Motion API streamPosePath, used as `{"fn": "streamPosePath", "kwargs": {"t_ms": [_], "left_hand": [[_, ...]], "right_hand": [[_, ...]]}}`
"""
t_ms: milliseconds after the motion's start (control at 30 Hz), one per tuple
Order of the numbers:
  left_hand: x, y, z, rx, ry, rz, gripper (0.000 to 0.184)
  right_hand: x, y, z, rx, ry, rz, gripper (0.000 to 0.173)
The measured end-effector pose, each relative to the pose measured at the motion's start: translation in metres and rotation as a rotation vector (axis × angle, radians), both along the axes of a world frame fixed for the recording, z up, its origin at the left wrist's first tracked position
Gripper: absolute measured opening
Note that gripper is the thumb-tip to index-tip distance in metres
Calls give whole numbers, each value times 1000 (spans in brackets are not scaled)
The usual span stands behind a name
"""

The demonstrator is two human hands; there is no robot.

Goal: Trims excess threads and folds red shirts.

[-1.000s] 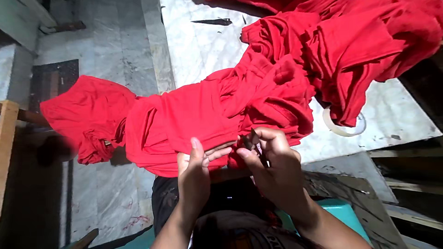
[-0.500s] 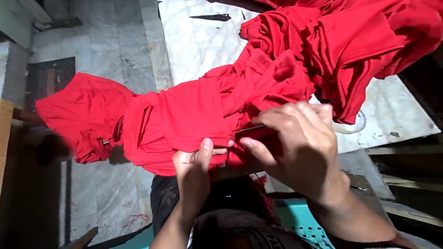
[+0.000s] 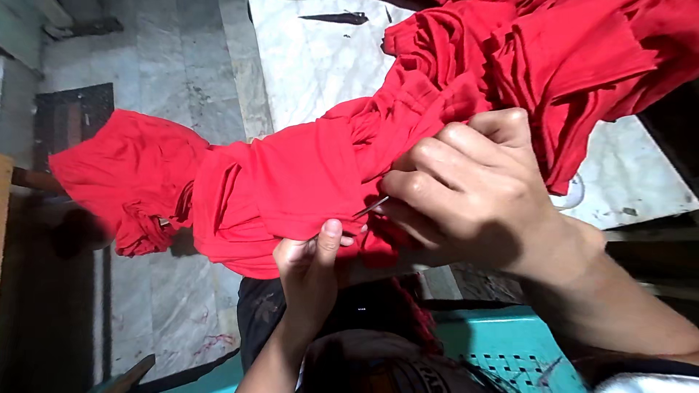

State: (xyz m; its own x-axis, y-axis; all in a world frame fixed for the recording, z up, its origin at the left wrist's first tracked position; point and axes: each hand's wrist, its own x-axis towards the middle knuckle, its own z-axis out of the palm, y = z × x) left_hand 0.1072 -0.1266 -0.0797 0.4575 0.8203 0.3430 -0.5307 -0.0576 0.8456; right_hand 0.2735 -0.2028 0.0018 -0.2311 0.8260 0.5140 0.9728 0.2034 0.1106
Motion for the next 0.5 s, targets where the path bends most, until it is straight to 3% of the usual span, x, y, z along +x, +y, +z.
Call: {"fn": "streamPosePath", "kwargs": {"t_ms": [500], "left_hand": [[1, 2, -2, 125, 58, 16, 14]], "right_hand": [[1, 1, 4, -39, -29, 22, 16]]}}
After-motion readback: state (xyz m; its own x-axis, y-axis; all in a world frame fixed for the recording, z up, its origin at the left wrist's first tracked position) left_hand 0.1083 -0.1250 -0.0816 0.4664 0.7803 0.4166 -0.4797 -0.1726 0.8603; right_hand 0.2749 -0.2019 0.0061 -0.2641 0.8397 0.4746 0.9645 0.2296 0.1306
